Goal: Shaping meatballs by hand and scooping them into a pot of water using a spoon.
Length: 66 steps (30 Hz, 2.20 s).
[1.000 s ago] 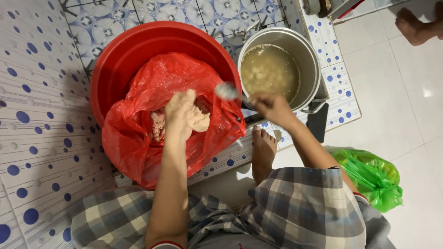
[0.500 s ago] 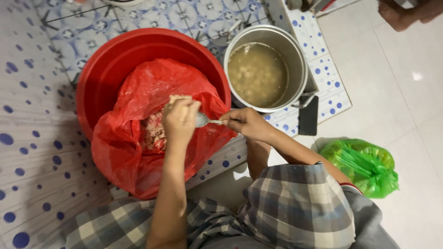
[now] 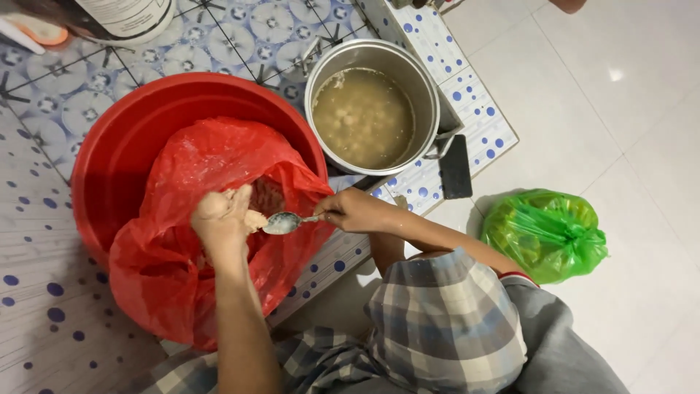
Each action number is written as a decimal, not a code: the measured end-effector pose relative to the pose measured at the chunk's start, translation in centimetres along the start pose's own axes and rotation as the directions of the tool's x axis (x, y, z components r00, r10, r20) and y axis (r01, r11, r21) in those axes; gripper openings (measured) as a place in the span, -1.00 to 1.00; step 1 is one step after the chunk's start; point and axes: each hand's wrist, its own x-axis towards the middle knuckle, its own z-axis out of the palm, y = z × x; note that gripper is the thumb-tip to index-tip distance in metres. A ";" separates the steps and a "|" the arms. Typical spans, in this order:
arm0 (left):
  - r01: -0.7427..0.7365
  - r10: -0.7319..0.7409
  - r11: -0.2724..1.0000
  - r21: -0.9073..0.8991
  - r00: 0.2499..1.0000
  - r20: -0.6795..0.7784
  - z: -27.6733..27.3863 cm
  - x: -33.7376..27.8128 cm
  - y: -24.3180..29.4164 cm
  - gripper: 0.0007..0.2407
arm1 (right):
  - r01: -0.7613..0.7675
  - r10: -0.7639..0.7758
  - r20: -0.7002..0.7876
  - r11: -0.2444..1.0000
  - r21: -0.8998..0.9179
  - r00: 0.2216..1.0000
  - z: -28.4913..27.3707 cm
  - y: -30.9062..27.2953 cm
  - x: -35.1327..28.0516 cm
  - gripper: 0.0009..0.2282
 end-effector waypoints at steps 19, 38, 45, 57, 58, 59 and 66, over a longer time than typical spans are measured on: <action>0.255 -0.187 0.896 -0.363 0.959 0.212 1.5 -0.6 1.0 -0.78 | -0.070 0.071 0.077 0.997 -0.012 0.995 0.2 0.9 0.1 -0.82; 0.118 -0.049 0.957 -0.266 0.967 0.252 0.6 -1.3 5.3 -0.84 | -0.163 0.162 0.045 0.986 0.022 0.986 0.1 -0.4 0.1 -0.84; -0.045 0.051 0.998 -0.049 0.990 0.130 0.6 -1.8 4.9 -0.86 | -0.175 0.174 0.045 0.984 0.026 0.984 0.1 -0.8 0.2 -0.85; 0.040 0.078 0.924 -0.381 0.954 0.289 1.0 -0.4 0.7 -0.73 | -0.181 0.180 0.049 0.983 0.011 0.982 0.2 -0.8 0.2 -0.84; 0.041 0.078 0.924 -0.381 0.954 0.290 0.7 -0.8 2.3 -0.73 | -0.182 0.181 0.049 0.983 0.011 0.982 0.2 -0.7 0.2 -0.84; 0.062 0.047 0.928 -0.368 0.959 0.280 0.5 -1.1 3.9 -0.81 | -0.183 0.183 0.047 0.983 0.011 0.982 0.3 -0.6 0.2 -0.85; 0.067 -0.013 0.970 -0.234 0.974 0.225 -0.1 -1.6 6.5 -0.77 | -0.182 0.182 0.045 0.983 0.008 0.982 0.2 -1.0 0.2 -0.85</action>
